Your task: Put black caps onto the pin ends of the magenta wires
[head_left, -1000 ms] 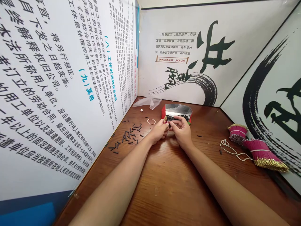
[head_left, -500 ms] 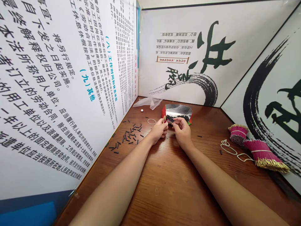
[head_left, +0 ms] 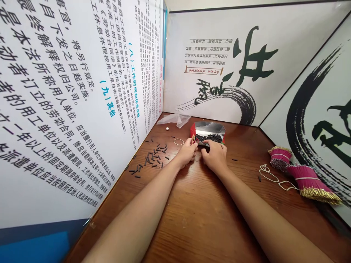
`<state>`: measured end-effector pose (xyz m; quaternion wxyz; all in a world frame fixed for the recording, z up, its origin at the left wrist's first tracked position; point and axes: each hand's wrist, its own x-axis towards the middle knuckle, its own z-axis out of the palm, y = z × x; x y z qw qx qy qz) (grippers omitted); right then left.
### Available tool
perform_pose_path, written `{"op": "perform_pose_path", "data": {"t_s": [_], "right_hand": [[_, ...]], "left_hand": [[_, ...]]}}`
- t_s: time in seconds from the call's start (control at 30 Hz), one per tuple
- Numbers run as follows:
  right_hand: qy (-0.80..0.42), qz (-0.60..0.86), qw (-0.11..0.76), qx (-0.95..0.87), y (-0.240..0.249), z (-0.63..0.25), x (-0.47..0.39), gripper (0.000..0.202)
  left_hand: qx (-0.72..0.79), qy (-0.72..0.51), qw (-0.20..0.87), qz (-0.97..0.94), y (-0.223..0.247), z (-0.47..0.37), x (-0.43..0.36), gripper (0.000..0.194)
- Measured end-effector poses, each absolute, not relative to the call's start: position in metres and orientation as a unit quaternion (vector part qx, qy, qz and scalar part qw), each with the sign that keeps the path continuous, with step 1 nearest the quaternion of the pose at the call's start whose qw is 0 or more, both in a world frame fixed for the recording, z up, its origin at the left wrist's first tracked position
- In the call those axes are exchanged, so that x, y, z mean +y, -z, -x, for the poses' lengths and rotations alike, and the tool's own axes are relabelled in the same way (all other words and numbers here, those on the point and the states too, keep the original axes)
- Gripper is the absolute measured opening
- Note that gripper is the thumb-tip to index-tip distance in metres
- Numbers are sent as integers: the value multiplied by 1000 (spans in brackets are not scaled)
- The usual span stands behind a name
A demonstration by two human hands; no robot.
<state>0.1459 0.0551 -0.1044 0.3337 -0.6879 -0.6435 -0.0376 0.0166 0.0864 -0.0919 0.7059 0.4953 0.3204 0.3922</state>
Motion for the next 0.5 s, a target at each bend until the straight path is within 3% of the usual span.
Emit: {"op": "perform_pose_path", "data": {"t_s": [0.5], "right_hand": [[118,682,278,-666,103,-148,54,19]], "left_hand": [[309,-423,721,-454,90,-15,86,17]]}}
